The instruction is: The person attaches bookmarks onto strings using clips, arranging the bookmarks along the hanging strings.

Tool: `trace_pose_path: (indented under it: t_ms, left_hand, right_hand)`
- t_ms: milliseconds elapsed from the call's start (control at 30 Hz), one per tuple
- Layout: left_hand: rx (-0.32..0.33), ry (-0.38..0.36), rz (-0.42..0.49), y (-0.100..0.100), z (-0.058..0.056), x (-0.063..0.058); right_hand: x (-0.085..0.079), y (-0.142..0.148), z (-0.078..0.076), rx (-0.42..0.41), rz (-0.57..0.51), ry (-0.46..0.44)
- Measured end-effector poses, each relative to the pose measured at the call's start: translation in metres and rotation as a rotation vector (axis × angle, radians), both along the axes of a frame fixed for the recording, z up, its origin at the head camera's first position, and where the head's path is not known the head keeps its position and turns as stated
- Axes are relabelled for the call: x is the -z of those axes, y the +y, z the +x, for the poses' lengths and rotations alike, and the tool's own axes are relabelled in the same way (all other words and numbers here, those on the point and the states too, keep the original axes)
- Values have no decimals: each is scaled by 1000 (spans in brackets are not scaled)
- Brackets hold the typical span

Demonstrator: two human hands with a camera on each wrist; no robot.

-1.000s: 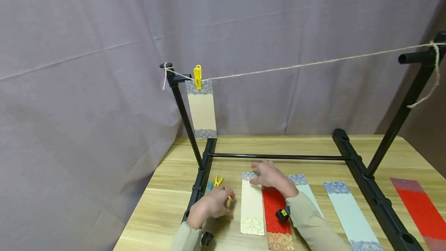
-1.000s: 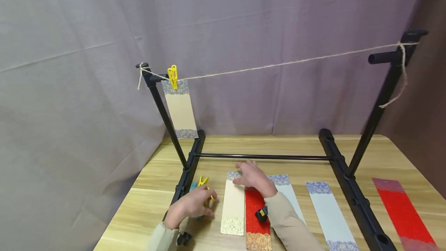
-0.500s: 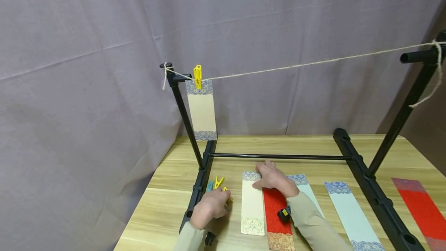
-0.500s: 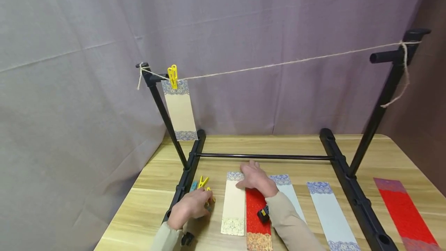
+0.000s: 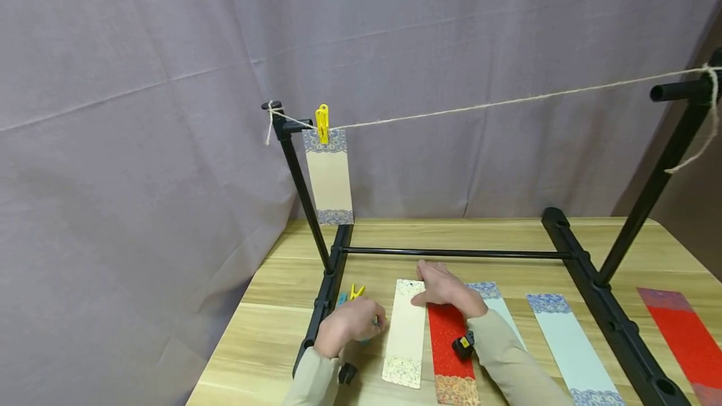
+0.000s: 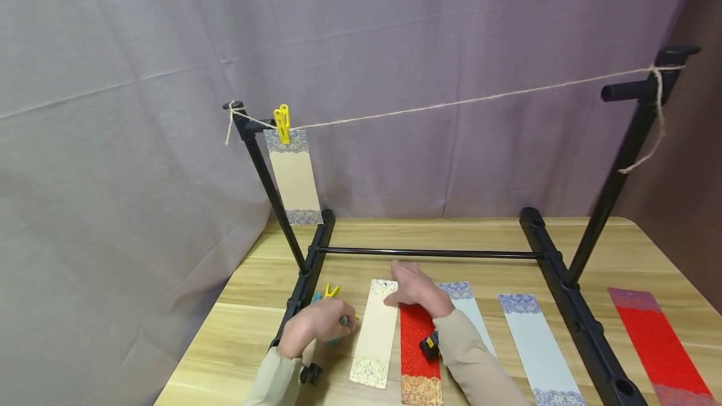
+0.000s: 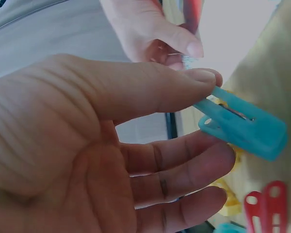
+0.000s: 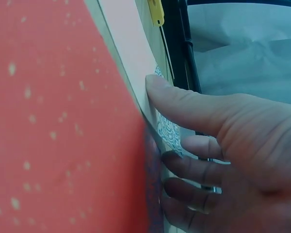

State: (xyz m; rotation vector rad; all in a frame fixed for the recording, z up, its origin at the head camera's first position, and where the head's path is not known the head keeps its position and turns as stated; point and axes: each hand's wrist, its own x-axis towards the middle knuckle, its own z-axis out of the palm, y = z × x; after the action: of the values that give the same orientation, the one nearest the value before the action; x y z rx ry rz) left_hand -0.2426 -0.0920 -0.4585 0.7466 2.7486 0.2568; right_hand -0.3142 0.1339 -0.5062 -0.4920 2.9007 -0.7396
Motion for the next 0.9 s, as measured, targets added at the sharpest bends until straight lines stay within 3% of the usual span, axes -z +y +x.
trace_pose_path:
  t_ms: [400, 567, 733, 900]
  left_hand:
    - [45, -11, 137, 6, -11, -22]
    - [21, -32, 231, 5, -16, -31]
    - [28, 13, 301, 4, -22, -48]
    - [56, 104, 346, 4, -27, -63]
  right_hand:
    - [-1, -1, 0, -33, -57, -29]
    - [-5, -3, -3, -39, -166, -24]
    - [-14, -2, -2, -52, -283, 17]
    - [-21, -1, 1, -46, -399, -92]
